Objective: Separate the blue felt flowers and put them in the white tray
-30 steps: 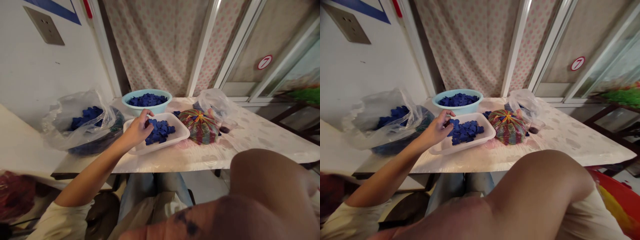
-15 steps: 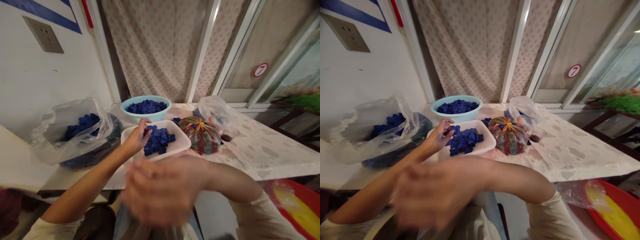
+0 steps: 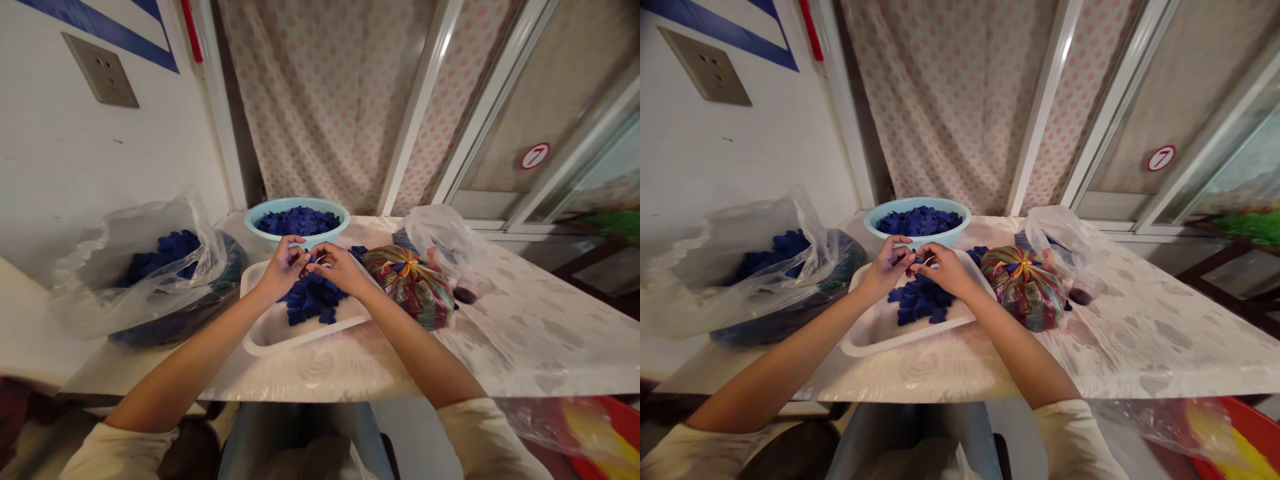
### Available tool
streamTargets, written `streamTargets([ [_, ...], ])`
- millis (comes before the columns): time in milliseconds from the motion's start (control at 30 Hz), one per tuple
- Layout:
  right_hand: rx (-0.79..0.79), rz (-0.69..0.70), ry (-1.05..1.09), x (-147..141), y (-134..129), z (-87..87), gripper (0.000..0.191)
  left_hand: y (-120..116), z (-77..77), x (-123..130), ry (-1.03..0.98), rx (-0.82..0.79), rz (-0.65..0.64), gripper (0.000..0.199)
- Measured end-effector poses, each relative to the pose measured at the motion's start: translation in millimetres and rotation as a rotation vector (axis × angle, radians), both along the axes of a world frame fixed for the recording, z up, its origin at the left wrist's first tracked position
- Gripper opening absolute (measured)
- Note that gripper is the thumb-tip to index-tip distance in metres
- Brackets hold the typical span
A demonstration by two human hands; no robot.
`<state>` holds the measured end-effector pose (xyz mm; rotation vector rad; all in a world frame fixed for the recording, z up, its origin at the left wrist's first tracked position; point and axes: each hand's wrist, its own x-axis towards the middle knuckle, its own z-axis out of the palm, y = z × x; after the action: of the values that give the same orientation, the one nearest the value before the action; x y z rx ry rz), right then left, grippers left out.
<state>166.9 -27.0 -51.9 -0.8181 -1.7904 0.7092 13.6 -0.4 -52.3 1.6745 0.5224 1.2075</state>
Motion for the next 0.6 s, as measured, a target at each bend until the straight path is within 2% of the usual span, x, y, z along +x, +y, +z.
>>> streamTargets([
  [167, -0.084, 0.055, 0.148, 3.3, -1.2, -3.8, 0.023, -2.7, -0.1, -1.0, -0.072, 0.029, -0.069, 0.043],
  [333, -0.029, -0.069, 0.078, 6.7, -0.3, -8.1, 0.022, -4.7, -1.5, -3.1, -0.018, 0.034, -0.139, 0.043],
  [400, -0.031, -0.192, 0.01, 9.5, 2.7, -11.3, 0.023, -5.6, -3.0, -3.9, 0.021, 0.052, -0.138, 0.04],
  [533, 0.005, -0.545, -0.075, 21.2, 11.3, -17.0, 0.019, -7.2, -5.2, -6.3, 0.083, 0.057, -0.093, 0.031],
  [600, 0.03, -0.617, -0.084, 25.7, 12.7, -17.3, 0.017, -7.4, -5.6, -7.7, 0.1, 0.025, -0.065, 0.028],
])
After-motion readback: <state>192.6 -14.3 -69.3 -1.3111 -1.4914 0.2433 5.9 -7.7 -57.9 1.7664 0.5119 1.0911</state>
